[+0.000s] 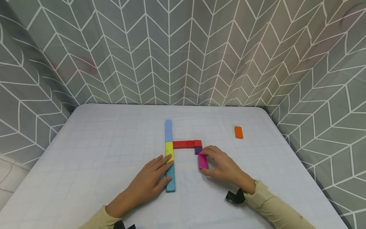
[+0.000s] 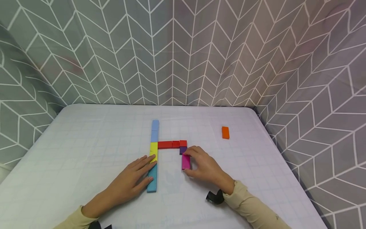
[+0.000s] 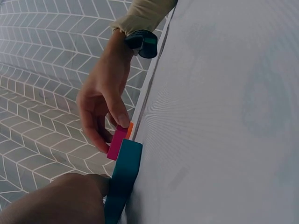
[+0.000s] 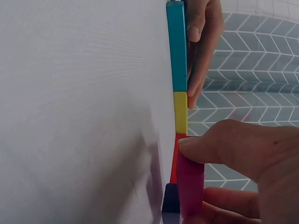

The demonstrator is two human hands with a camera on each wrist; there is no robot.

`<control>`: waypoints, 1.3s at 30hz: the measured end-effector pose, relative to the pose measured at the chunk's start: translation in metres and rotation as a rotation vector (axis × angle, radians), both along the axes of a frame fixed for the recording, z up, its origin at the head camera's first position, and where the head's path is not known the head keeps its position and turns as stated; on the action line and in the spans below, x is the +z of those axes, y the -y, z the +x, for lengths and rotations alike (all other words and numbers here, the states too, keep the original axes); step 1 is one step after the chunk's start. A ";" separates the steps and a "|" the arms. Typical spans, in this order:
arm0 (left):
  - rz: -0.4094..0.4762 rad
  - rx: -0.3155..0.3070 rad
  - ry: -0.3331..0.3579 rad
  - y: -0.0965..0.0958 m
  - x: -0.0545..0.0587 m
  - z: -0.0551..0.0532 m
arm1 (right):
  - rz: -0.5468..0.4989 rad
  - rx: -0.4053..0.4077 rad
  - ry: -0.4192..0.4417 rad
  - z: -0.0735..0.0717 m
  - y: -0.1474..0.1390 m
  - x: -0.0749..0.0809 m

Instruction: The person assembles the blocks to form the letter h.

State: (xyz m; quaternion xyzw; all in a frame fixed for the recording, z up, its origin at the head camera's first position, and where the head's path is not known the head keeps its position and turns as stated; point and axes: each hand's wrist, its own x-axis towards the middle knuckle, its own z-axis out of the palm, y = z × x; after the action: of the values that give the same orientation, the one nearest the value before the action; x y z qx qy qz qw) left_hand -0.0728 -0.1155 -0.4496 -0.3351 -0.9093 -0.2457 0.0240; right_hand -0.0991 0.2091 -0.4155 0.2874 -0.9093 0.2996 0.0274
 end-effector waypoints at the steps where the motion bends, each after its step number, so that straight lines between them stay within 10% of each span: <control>1: -0.002 0.001 0.005 0.000 0.000 0.000 | 0.010 0.003 0.000 0.000 0.000 -0.001; 39: 0.008 0.008 0.003 0.001 0.000 -0.002 | 0.004 0.056 -0.041 0.000 0.005 -0.007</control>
State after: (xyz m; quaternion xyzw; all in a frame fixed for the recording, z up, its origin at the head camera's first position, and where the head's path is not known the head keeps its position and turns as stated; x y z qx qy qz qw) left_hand -0.0745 -0.1161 -0.4498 -0.3308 -0.9097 -0.2498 0.0248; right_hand -0.0988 0.2044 -0.4224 0.3190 -0.9008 0.2924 0.0368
